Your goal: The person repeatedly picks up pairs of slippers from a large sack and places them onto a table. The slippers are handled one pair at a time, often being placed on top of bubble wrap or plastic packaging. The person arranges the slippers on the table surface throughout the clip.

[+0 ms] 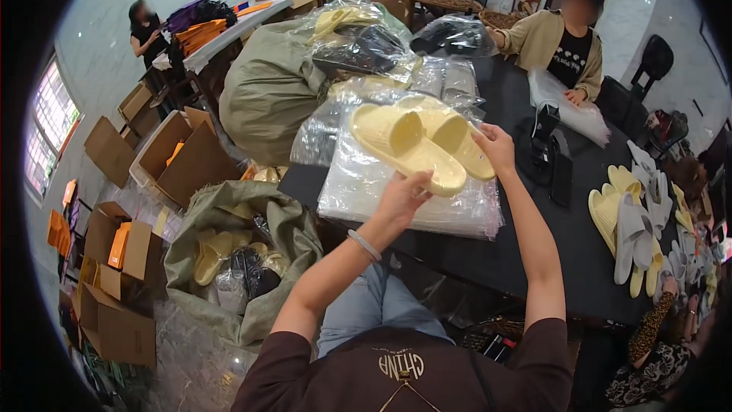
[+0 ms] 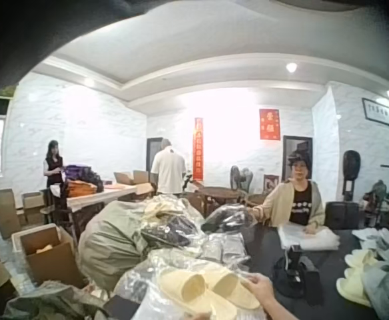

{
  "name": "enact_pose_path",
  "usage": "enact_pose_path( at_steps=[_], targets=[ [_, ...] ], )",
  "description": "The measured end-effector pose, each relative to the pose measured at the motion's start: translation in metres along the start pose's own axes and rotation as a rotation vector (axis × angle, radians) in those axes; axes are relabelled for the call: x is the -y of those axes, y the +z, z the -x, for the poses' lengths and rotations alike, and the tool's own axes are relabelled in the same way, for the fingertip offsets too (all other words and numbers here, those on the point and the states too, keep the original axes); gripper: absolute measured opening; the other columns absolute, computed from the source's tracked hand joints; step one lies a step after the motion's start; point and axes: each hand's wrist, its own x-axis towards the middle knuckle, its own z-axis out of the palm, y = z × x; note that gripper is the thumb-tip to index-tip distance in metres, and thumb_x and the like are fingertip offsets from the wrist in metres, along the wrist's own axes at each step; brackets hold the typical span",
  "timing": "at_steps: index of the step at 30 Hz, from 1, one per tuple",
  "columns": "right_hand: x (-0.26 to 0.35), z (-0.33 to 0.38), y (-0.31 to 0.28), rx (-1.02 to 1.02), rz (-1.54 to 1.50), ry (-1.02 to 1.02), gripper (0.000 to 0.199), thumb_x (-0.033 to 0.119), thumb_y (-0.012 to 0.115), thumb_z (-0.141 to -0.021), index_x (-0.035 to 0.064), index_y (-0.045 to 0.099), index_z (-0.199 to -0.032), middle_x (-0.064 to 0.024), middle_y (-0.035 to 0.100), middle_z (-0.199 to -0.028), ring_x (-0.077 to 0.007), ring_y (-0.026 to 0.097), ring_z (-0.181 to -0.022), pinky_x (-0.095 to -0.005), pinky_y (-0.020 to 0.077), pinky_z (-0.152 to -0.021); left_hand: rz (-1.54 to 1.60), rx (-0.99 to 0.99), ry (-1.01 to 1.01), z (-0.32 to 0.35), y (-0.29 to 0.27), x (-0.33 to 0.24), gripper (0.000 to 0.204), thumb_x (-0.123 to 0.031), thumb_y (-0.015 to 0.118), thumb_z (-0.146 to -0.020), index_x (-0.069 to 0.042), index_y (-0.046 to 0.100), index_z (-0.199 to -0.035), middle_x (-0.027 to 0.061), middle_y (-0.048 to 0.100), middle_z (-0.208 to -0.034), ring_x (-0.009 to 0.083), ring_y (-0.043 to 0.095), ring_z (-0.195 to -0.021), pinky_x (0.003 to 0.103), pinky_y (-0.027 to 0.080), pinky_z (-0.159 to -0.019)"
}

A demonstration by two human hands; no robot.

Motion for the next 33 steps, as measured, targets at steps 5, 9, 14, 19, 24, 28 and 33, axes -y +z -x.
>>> enact_pose_path(
  at_steps=[5, 9, 14, 19, 24, 28, 33],
  targets=[
    [-0.02, -0.018, 0.003, -0.048, 0.103, 0.01, 0.048, 0.031, 0.075, -0.072, 0.0046, 0.065, -0.111, -0.0118, 0.069, -0.101, -0.0198, 0.067, -0.092, -0.0298, 0.05, -0.081, 0.027, -0.001, 0.028, -0.011, -0.001, 0.044, 0.038, -0.008, 0.069, -0.08, -0.013, 0.05, -0.112, 0.0003, 0.059, -0.108, 0.0131, 0.057, -0.097, 0.031, 0.045, -0.082],
    [-0.037, -0.024, 0.011, -0.205, 0.405, -0.175, 0.039, 0.023, 0.074, -0.075, -0.0001, 0.064, -0.105, -0.0133, 0.069, -0.095, -0.0192, 0.066, -0.088, -0.0299, 0.0502, -0.079, 0.102, -0.002, -0.053, -0.002, 0.004, 0.056, 0.036, -0.009, 0.068, -0.082, -0.006, 0.049, -0.113, 0.0064, 0.057, -0.113, 0.0183, 0.056, -0.106, 0.034, 0.044, -0.09],
    [-0.026, -0.007, 0.01, -0.155, 0.469, -0.035, 0.033, 0.03, 0.072, -0.077, 0.0021, 0.065, -0.094, -0.0106, 0.068, -0.09, -0.0228, 0.064, -0.085, -0.0344, 0.0492, -0.076, 0.228, 0.029, -0.369, 0.041, -0.019, 0.042, 0.043, -0.012, 0.062, -0.088, 0.007, 0.044, -0.122, 0.0173, 0.053, -0.124, 0.025, 0.05, -0.12, 0.038, 0.041, -0.101],
    [-0.011, 0.009, -0.022, 0.553, 0.265, 0.143, 0.031, 0.027, 0.069, -0.081, 0.0047, 0.067, -0.103, -0.0119, 0.062, -0.115, -0.0201, 0.058, -0.105, -0.0355, 0.0469, -0.086, -0.159, 0.175, -0.08, 0.102, -0.024, 0.003, 0.031, -0.013, 0.055, -0.092, 0.004, 0.052, -0.118, 0.017, 0.058, -0.117, 0.022, 0.06, -0.106, 0.032, 0.048, -0.092],
    [-0.014, 0.042, -0.02, 0.567, 0.579, -0.577, 0.035, 0.025, 0.061, -0.085, 0.0088, 0.062, -0.117, -0.0099, 0.059, -0.123, -0.0286, 0.051, -0.118, -0.039, 0.0405, -0.099, -1.331, -0.501, 1.213, 0.081, -0.083, -0.047, 0.025, 0.003, 0.06, -0.079, 0.0, 0.062, -0.104, 0.018, 0.059, -0.113, 0.0322, 0.055, -0.11, 0.039, 0.041, -0.093],
    [-0.014, 0.034, 0.006, 0.53, 0.623, -0.662, 0.034, 0.024, 0.058, -0.088, 0.0081, 0.061, -0.118, -0.0113, 0.058, -0.125, -0.0309, 0.05, -0.118, -0.0405, 0.0394, -0.1, -1.32, -0.686, 0.928, 0.05, -0.143, -0.063, 0.033, -0.007, 0.062, -0.083, -0.003, 0.061, -0.116, 0.015, 0.055, -0.106, 0.0257, 0.056, -0.087, 0.034, 0.045, -0.08],
    [-0.024, 0.015, 0.045, 0.618, 0.573, -0.544, 0.029, 0.024, 0.06, -0.085, 0.0039, 0.061, -0.105, -0.0179, 0.061, -0.098, -0.0354, 0.056, -0.095, -0.043, 0.0442, -0.081, -1.341, -0.575, 0.767, 0.032, -0.176, -0.047, 0.034, -0.011, 0.066, -0.08, -0.005, 0.064, -0.113, 0.0124, 0.054, -0.093, 0.0192, 0.053, -0.066, 0.031, 0.046, -0.066]
  ],
)
